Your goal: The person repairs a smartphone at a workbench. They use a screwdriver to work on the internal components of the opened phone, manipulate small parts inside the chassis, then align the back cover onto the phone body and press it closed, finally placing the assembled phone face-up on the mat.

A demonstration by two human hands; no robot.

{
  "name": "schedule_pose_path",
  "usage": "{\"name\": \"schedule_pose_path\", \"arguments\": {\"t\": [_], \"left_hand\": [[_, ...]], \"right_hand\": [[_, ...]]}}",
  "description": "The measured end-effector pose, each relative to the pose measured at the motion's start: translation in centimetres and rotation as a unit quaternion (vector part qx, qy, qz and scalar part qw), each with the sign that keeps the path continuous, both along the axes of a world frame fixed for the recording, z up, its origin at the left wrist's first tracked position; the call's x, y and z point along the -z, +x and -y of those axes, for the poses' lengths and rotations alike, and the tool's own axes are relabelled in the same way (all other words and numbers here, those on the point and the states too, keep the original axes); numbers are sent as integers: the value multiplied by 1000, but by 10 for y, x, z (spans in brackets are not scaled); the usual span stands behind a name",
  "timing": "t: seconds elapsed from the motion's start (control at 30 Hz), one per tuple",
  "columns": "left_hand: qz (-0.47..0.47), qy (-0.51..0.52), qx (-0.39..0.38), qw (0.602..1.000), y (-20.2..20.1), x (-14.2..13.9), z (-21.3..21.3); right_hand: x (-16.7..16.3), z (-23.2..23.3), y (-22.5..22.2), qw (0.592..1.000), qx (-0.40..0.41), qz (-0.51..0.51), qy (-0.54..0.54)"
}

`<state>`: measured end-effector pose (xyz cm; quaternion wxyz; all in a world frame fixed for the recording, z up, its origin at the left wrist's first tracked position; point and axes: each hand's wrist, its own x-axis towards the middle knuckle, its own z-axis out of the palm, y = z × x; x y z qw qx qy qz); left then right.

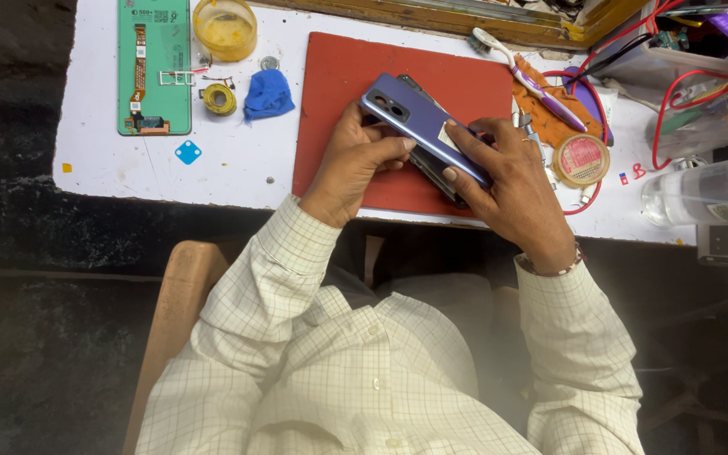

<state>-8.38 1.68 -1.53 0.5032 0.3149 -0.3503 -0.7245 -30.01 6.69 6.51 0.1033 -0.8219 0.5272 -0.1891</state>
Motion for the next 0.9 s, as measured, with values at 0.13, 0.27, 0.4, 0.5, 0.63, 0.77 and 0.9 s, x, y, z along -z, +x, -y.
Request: {"name": "schedule_pose_path", "arguments": {"t": [0.13, 0.27, 0.4, 0.5, 0.63, 0.77, 0.9], "left_hand": [[19, 0, -5, 1000, -1, 1, 0], [20, -4, -8, 1000, 0, 1, 0], [20, -7, -9, 1000, 0, 0, 0], [28, -8, -7, 1000, 0, -1, 0], [20, -21, -7, 1000, 0, -1, -1], [16, -23, -5, 1000, 0, 1, -1], [8, -17, -8, 1000, 1, 2, 1]], "right_hand": [[0, 0, 1, 1000, 1, -2, 0], [0, 0, 0, 1000, 2, -2, 2], [0, -1, 1, 1000, -1, -3, -4], [0, -3, 1, 1000, -3, -8, -10], [1, -3, 1, 1000, -6, -9, -18], [1, -2, 1, 1000, -7, -5, -20], [1, -2, 2, 1000, -8, 8, -27]]}}
